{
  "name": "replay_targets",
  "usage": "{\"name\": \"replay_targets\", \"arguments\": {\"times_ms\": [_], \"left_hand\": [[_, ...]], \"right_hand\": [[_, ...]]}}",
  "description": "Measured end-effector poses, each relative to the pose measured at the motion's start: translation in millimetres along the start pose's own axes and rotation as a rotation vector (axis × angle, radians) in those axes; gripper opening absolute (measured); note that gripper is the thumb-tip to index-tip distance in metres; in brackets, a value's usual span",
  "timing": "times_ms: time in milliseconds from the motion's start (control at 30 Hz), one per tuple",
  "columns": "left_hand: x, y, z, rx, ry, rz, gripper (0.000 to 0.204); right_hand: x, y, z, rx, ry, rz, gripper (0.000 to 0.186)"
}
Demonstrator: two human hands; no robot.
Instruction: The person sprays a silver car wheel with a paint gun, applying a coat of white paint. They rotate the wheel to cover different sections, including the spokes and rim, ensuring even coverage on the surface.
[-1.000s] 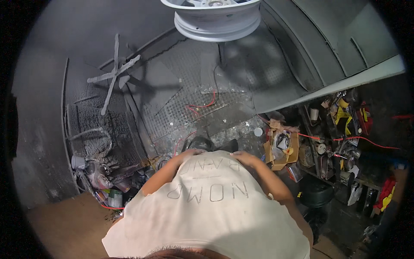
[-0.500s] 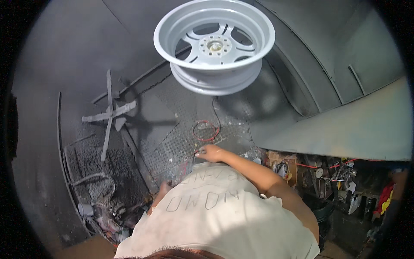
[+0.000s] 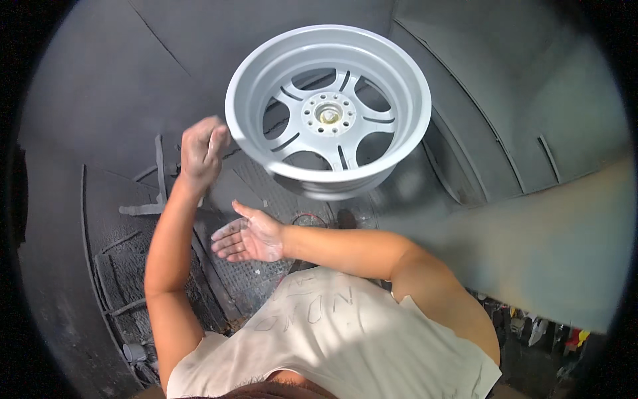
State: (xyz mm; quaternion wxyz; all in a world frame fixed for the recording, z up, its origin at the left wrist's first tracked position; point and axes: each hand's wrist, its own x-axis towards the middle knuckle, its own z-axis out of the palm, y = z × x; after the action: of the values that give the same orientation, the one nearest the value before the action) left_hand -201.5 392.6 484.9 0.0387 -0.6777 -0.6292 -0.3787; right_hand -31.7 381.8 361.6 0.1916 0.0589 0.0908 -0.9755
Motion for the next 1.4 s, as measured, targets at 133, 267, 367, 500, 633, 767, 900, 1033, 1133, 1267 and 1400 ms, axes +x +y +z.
{"name": "replay_targets", "arguments": {"times_ms": [133, 267, 367, 500, 633, 767, 900, 1033, 1133, 1267, 1400], "left_hand": [[101, 27, 18, 0.166, -0.166, 0.168, 0.047], [196, 13, 82, 0.343, -0.333, 0.23, 0.051], [261, -18, 148, 0.41, -0.365, 0.254, 0.055], [316, -55, 206, 0.415, -0.501, -0.061, 0.084], [347, -53, 235, 0.342, -0.671, -0.262, 0.078], [344, -47, 247, 0.426, -0.645, -0.29, 0.072], [328, -59, 254, 0.509, -0.541, -0.325, 0.074], [323, -23, 215, 0.497, -0.551, -0.279, 0.072], [307, 10, 177, 0.472, -0.459, -0.172, 0.071], [284, 38, 137, 0.424, -0.4, -0.073, 0.07], [257, 47, 98, 0.236, -0.343, -0.006, 0.069]], "right_hand": [[-4, -23, -13, 0.299, -0.11, -0.002, 0.085], [-22, -38, -25, 0.362, 0.075, 0.095, 0.085], [-23, -27, -65, 0.485, -0.324, 0.074, 0.057], [-46, -34, -60, 0.554, -0.364, 0.076, 0.046], [-66, -47, -57, 0.743, -0.46, 0.108, 0.045], [-75, -54, -52, 0.918, -0.539, 0.141, 0.044], [-74, -50, -50, 1.065, -0.579, 0.202, 0.043], [-57, -40, -70, 1.108, -0.479, 0.208, 0.041], [-41, -25, -96, 1.188, -0.401, 0.228, 0.038], [-17, -1, -147, 1.095, -0.447, 0.174, 0.038], [-5, 8, -176, 0.994, -0.469, -0.038, 0.042]]}}
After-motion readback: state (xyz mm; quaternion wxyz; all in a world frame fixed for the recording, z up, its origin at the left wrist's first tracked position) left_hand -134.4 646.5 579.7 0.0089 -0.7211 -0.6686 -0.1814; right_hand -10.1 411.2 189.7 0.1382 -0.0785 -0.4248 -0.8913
